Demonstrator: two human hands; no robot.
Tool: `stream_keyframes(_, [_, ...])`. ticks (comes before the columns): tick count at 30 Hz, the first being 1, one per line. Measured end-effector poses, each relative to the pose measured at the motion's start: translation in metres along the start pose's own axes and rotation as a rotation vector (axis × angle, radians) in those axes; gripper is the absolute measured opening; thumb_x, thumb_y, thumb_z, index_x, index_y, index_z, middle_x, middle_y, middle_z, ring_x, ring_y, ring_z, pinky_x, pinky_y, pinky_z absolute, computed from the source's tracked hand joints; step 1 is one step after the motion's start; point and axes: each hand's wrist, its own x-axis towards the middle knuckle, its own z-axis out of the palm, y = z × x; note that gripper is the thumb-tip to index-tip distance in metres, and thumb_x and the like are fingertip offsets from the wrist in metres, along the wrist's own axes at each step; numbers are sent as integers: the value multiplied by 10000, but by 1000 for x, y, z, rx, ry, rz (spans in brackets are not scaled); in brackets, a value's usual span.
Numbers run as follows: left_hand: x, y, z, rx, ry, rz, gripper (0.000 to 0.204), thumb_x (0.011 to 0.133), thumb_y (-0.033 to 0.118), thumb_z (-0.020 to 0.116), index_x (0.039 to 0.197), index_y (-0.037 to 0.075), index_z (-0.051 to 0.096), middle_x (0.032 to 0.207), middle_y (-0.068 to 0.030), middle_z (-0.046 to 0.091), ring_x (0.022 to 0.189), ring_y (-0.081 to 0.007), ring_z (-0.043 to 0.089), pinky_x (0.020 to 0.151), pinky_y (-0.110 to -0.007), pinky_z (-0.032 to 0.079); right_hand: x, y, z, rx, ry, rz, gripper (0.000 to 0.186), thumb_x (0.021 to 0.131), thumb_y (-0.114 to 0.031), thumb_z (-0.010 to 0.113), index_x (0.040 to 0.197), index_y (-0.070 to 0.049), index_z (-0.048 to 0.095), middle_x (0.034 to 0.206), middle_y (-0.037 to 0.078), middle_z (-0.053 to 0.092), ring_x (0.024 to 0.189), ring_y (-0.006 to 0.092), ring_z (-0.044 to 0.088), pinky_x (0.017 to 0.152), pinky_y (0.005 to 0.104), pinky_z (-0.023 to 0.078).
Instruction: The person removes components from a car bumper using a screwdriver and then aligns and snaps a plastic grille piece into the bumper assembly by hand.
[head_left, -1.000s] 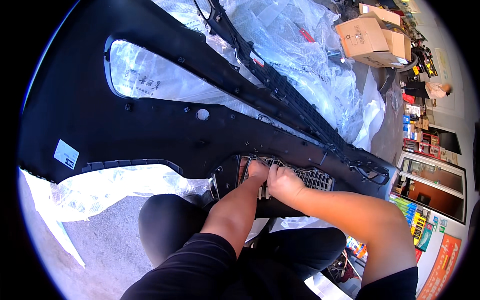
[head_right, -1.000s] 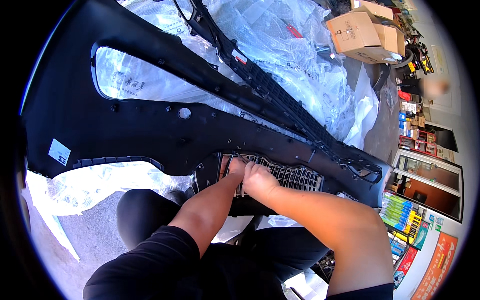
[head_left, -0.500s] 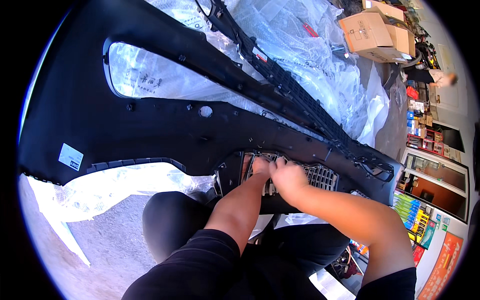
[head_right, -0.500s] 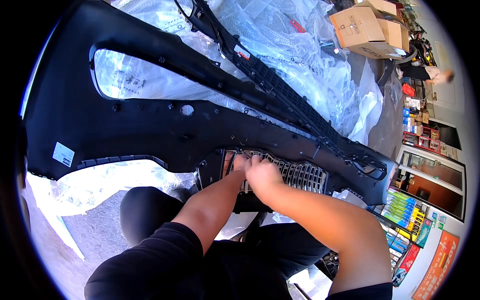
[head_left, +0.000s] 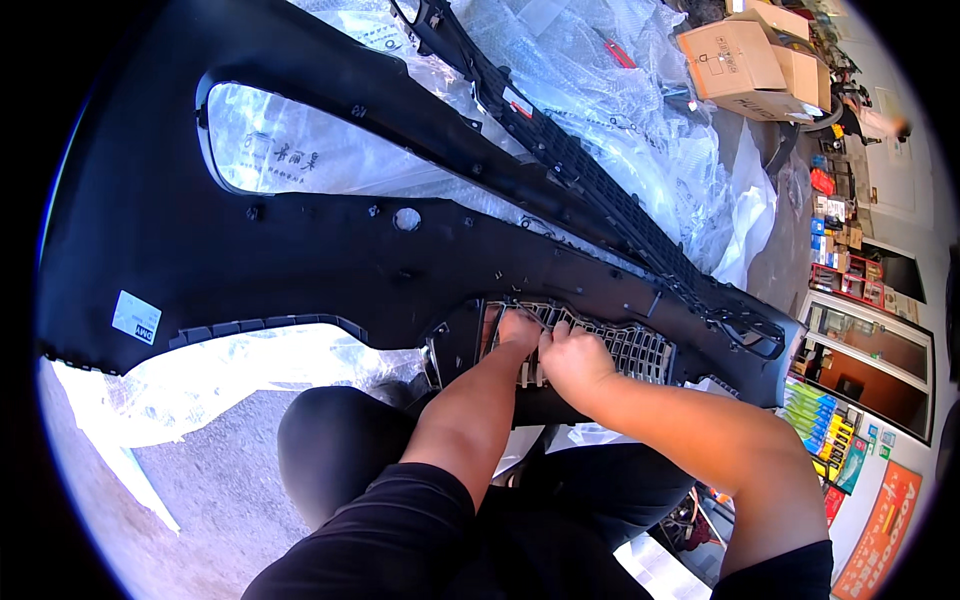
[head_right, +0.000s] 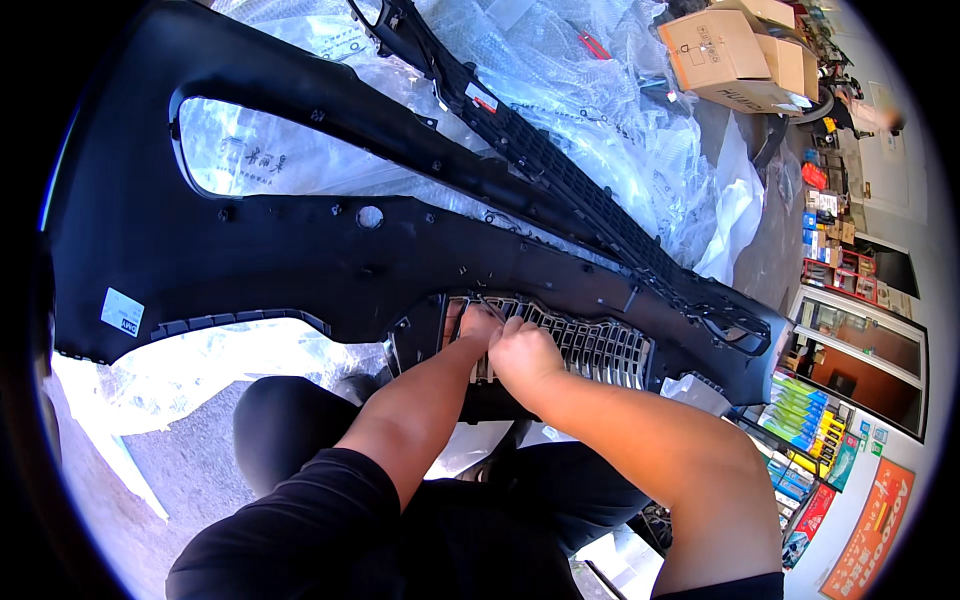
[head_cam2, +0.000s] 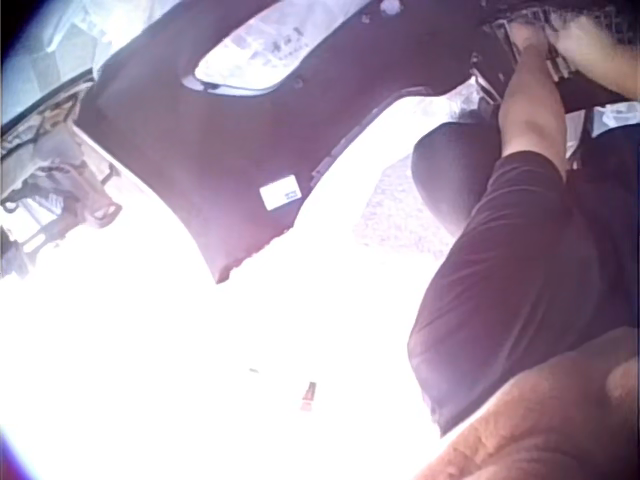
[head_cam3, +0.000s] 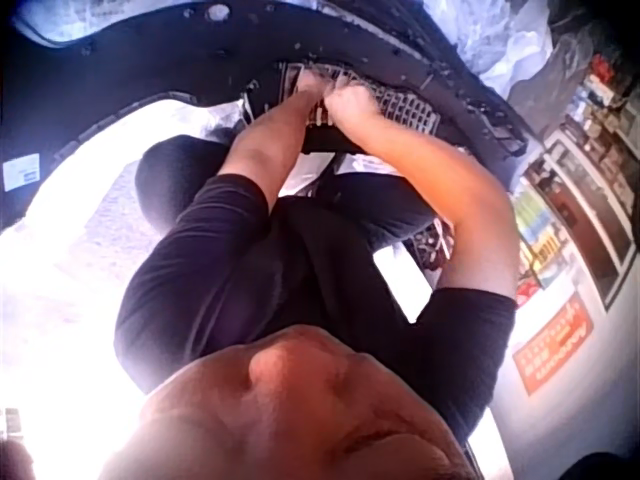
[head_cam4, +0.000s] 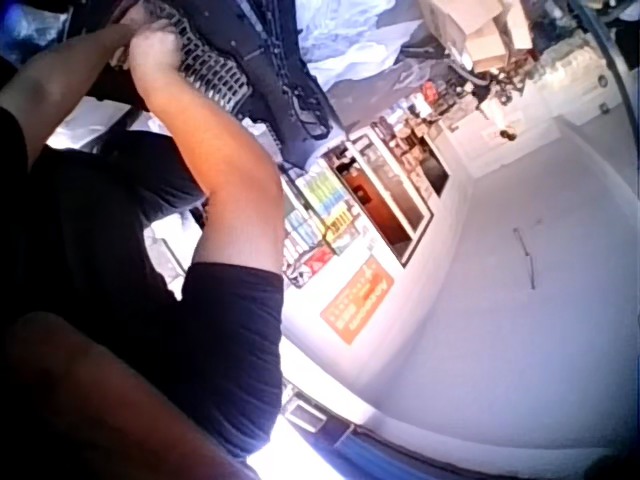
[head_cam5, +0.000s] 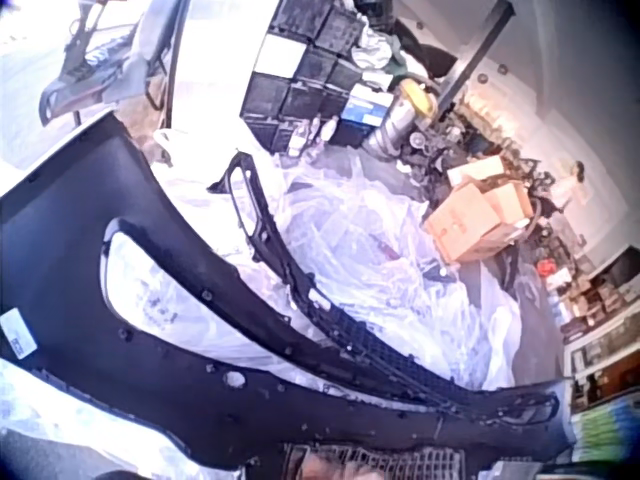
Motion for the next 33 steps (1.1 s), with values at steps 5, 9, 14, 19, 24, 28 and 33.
stream_keyframes(5, [8,-12,10,20,58,21,209,821,190,691,908,22,779,955,-233,748,958,-397,727,884,-457,563,-2,1,-5,-24,-21,-17,272,822,-132,650,1060,-13,703,934,126,654,762,257,699,620,349,591])
stream_keyframes(9, [4,-6,4,-41,5,-19,204,837,177,678,930,25,778,996,-241,740,990,-398,717,891,-455,561,5,-4,-11,-35,-49,-1,314,824,-127,649,1106,0,704,937,124,655,758,256,697,615,347,589])
stream_keyframes(14, [10,-10,11,56,16,-17,243,851,199,680,969,2,759,1100,-269,704,1055,-415,692,927,-462,544,14,-2,-15,77,-117,91,308,832,-120,647,1118,-25,707,946,133,676,792,283,722,635,377,594])
stream_keyframes(19, [17,-14,12,103,-20,-53,266,856,203,675,976,-23,749,1105,-285,695,1058,-433,682,938,-472,537,29,-3,-23,360,-244,347,308,838,-101,649,1135,-64,724,935,169,716,833,341,740,716,448,599])
stream_keyframes(24, [8,-10,3,-2,-14,-31,254,853,218,693,952,-5,763,1038,-255,722,1012,-430,699,902,-474,556,29,1,-40,614,-178,587,270,852,-144,695,1108,-103,772,923,170,749,871,366,728,813,462,580])
stream_keyframes(28, [-6,10,-10,-14,61,-43,236,844,222,710,923,9,775,971,-231,738,972,-427,712,880,-471,566,32,6,-35,795,-152,795,256,852,-176,728,1095,-140,798,949,162,757,895,360,728,852,443,574])
stream_keyframes(33, [2,-8,6,21,81,25,199,837,167,681,914,8,774,912,-236,739,952,-409,723,885,-464,567,20,3,-35,801,-171,809,277,872,-187,688,1128,-172,793,982,134,768,945,352,724,864,459,568])
